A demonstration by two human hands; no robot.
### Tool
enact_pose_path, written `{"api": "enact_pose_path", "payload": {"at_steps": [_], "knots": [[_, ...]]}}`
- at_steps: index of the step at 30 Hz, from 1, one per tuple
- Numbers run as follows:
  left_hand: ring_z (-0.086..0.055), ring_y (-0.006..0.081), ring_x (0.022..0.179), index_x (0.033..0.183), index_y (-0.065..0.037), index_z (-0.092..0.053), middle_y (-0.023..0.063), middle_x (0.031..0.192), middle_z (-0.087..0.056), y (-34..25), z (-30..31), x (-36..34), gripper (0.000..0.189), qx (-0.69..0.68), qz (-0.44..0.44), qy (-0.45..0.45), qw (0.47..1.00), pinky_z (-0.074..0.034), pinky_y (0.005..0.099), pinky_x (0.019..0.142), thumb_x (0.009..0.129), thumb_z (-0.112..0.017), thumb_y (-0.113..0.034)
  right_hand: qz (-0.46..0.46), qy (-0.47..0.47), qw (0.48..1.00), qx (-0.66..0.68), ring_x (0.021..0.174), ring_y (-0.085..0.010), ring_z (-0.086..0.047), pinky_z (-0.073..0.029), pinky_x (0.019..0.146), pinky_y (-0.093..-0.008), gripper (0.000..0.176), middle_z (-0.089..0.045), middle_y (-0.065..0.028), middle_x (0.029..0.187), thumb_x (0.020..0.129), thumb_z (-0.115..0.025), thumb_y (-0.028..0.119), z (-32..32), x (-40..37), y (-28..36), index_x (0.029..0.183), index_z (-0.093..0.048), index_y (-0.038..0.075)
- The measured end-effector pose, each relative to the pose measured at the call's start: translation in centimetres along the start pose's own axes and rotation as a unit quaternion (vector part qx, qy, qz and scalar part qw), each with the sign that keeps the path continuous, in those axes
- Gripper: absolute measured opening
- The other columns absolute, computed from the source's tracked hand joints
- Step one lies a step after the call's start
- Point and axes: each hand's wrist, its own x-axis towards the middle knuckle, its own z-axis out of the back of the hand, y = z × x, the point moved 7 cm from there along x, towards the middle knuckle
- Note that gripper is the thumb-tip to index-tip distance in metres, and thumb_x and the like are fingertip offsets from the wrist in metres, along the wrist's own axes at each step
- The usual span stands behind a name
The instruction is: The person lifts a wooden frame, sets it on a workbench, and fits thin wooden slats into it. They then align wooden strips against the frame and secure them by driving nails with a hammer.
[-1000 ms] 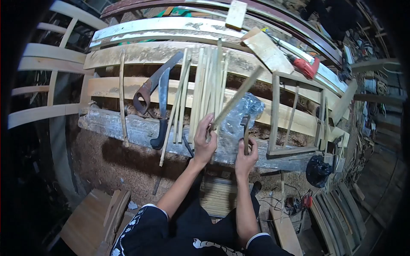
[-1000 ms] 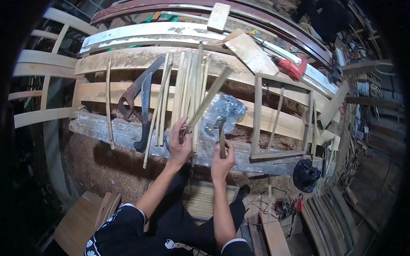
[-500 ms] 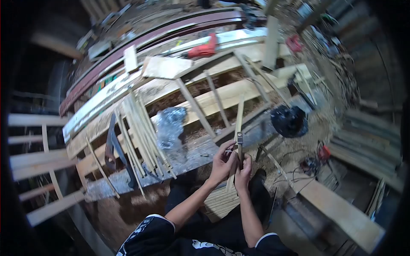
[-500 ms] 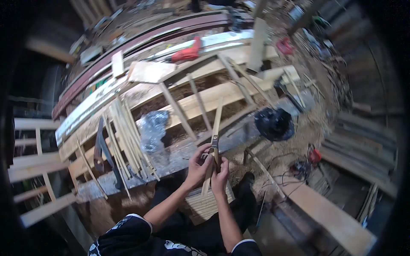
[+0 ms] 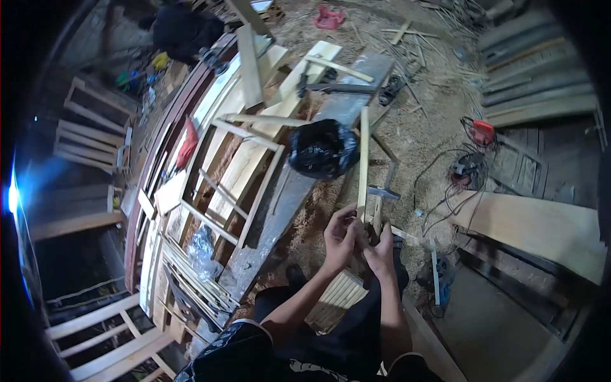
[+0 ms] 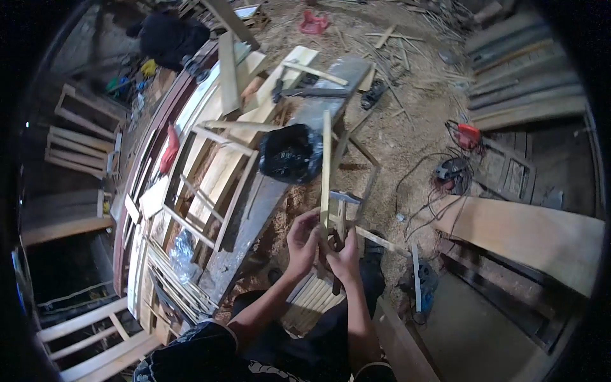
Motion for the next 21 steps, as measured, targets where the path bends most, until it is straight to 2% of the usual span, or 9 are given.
{"api": "enact_pose_path", "payload": {"at_steps": [4, 5, 8, 9, 12, 14, 17, 19, 21], "knots": [[-0.055, 0.012, 0.107, 0.132, 0.0, -0.053, 0.0073, 0.124, -0.059, 0.8, -2.6, 3.9, 0.039, 0.079, -0.005, 0.026, 0.997, -0.045, 0.027, 0.092, 0.093, -0.056, 0.003, 0.046, -0.048, 0.997, 0.026, 0.077, -0.0115, -0.055, -0.049, 0.067, -0.0292, 0.04, -0.056, -0.0039, 0.091, 0.08, -0.076, 0.014, 5.1, 3.1, 1.0, 0.108, -0.05, 0.002], [-0.053, 0.0155, 0.117, 0.133, -0.001, -0.053, 0.0095, 0.128, -0.059, 0.8, -2.5, 4.3, 0.041, 0.154, 0.039, -0.003, 0.987, -0.043, 0.0295, 0.099, 0.092, -0.056, 0.004, 0.073, -0.061, 0.995, -0.016, 0.074, -0.0125, -0.056, -0.049, 0.065, -0.0302, 0.041, -0.057, -0.0052, 0.086, 0.078, -0.075, 0.013, 6.2, 3.8, 2.2, 0.107, -0.05, 0.0], [-0.055, 0.0277, 0.121, 0.124, -0.002, -0.059, 0.0137, 0.124, -0.061, -0.3, -1.5, 6.6, 0.033, 0.374, -0.101, 0.001, 0.922, -0.042, 0.0375, 0.102, 0.091, -0.059, 0.001, 0.07, -0.027, 0.994, -0.073, 0.07, -0.0141, -0.058, -0.05, 0.062, -0.0317, 0.041, -0.058, -0.0079, 0.078, 0.076, -0.075, 0.012, 8.2, 5.5, 4.6, 0.107, -0.05, -0.001], [-0.055, 0.0277, 0.121, 0.124, -0.002, -0.059, 0.0137, 0.124, -0.061, -0.9, -1.2, 7.5, 0.033, 0.376, -0.096, -0.003, 0.922, -0.042, 0.0375, 0.102, 0.091, -0.059, 0.001, 0.041, -0.025, 0.995, -0.09, 0.065, -0.0183, -0.061, -0.051, 0.06, -0.0342, 0.041, -0.059, -0.0117, 0.073, 0.075, -0.074, 0.011, 8.5, 5.7, 5.8, 0.106, -0.05, -0.001], [-0.054, 0.033, 0.121, 0.118, -0.003, -0.061, 0.0152, 0.123, -0.061, -2.5, 0.5, 9.9, 0.029, 0.45, -0.09, -0.05, 0.887, -0.041, 0.0414, 0.102, 0.089, -0.061, -0.003, 0.0, -0.005, 0.987, -0.16, 0.066, -0.022, -0.064, -0.051, 0.06, -0.0362, 0.04, -0.062, -0.0155, 0.077, 0.075, -0.074, 0.01, 8.7, 6.6, 6.6, 0.104, -0.05, -0.002], [-0.053, 0.0348, 0.121, 0.117, -0.003, -0.062, 0.0151, 0.123, -0.061, -3.7, 0.7, 11.3, 0.029, 0.569, -0.159, -0.051, 0.805, -0.041, 0.0442, 0.103, 0.088, -0.061, -0.004, 0.027, -0.011, 0.98, -0.198, 0.066, -0.0258, -0.064, -0.051, 0.061, -0.0388, 0.039, -0.063, -0.0172, 0.078, 0.074, -0.073, 0.01, 8.2, 7.1, 5.4, 0.103, -0.049, -0.002], [-0.053, 0.0324, 0.123, 0.117, -0.004, -0.062, 0.0143, 0.125, -0.061, -3.1, 3.0, 14.0, 0.031, 0.607, -0.171, -0.05, 0.774, -0.038, 0.0447, 0.105, 0.087, -0.062, -0.005, 0.039, -0.036, 0.974, -0.22, 0.068, -0.0286, -0.064, -0.051, 0.063, -0.0401, 0.038, -0.063, -0.0173, 0.079, 0.074, -0.073, 0.01, 6.9, 7.2, 5.3, 0.102, -0.05, -0.002], [-0.051, 0.0301, 0.127, 0.12, -0.005, -0.061, 0.0139, 0.128, -0.06, -1.2, 5.3, 16.0, 0.032, 0.645, -0.161, -0.034, 0.746, -0.034, 0.0458, 0.109, 0.088, -0.061, -0.009, -0.043, -0.039, 0.974, -0.22, 0.069, -0.0291, -0.062, -0.05, 0.065, -0.0401, 0.038, -0.062, -0.0175, 0.081, 0.074, -0.073, 0.011, 5.6, 7.2, 4.7, 0.101, -0.05, -0.003], [-0.05, 0.0296, 0.128, 0.121, -0.005, -0.061, 0.0135, 0.129, -0.06, 1.0, 7.9, 17.3, 0.034, 0.644, -0.171, -0.016, 0.745, -0.034, 0.0464, 0.109, 0.088, -0.061, -0.01, -0.021, -0.053, 0.973, -0.222, 0.069, -0.0271, -0.06, -0.049, 0.065, -0.0385, 0.038, -0.061, -0.017, 0.081, 0.074, -0.072, 0.01, 4.7, 6.9, 3.9, 0.101, -0.05, -0.004]]}}
